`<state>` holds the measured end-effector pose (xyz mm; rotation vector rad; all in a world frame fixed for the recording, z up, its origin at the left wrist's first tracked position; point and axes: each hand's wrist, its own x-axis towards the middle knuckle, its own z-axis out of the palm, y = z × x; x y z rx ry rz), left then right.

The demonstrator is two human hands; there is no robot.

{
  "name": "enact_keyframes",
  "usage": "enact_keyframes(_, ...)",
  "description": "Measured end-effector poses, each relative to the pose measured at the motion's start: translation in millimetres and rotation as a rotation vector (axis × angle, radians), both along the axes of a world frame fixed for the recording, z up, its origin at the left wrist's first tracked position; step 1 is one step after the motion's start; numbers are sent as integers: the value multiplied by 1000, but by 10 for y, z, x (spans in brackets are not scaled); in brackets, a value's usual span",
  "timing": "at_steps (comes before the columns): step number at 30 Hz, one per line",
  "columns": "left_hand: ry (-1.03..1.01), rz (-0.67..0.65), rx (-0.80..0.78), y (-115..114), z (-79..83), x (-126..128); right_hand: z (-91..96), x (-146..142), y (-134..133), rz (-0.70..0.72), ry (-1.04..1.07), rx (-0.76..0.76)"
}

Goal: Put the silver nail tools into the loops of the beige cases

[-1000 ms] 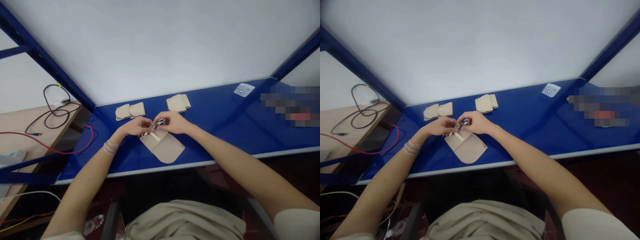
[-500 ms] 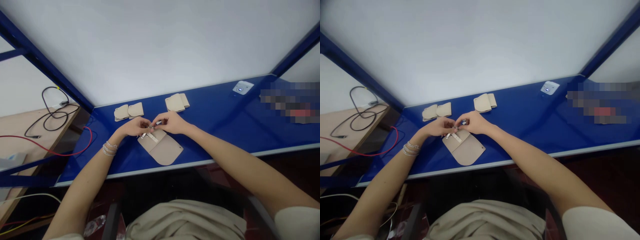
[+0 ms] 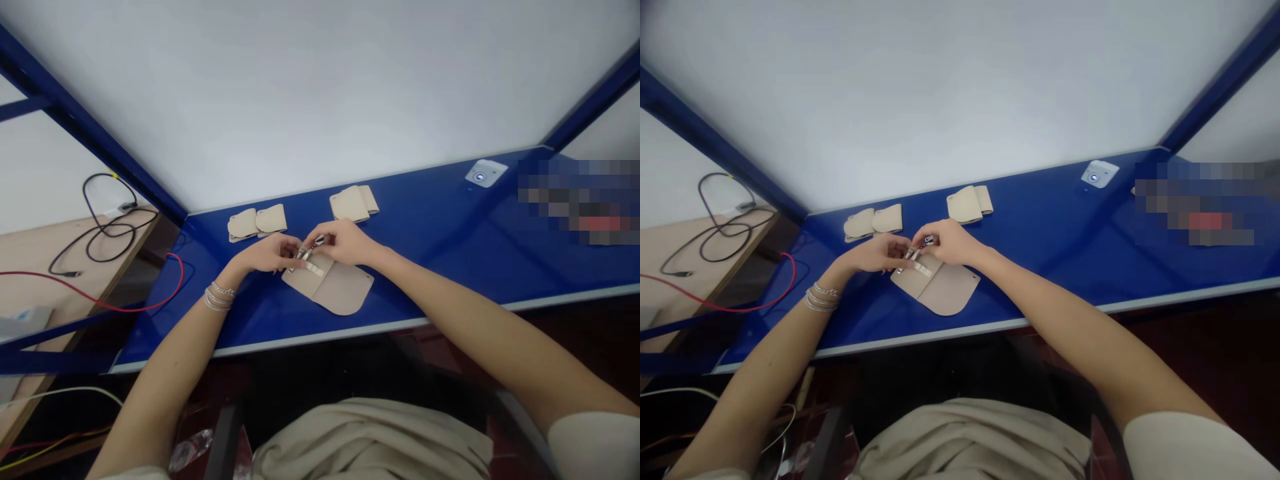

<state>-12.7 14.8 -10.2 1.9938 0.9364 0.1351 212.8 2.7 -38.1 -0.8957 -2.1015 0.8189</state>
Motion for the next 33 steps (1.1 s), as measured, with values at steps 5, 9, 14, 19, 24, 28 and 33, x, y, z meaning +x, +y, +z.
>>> enact_keyframes(5,-2,-2,-5,7,-3,-6,39,6,-12,-20,-5,-17)
enact_keyframes(9,1,1,-22,12,-1,-4,51,-2,-16,-29,-11,-20)
enact_keyframes(14,1,5,-31,9,2,2,44,1,-7,-23,0,-7)
enact_keyframes(19,-11,-5,-39,16,-13,-8,57,43,19,-55,11,19)
enact_keyframes(24,-18,-10,-56,14,-16,1,77,99,55,-119,17,24)
enact_keyframes(28,-21,-13,-45,12,-4,7,71,93,56,-124,22,29)
enact_keyframes(33,-19,-20,-42,11,10,5,62,92,70,-226,19,61)
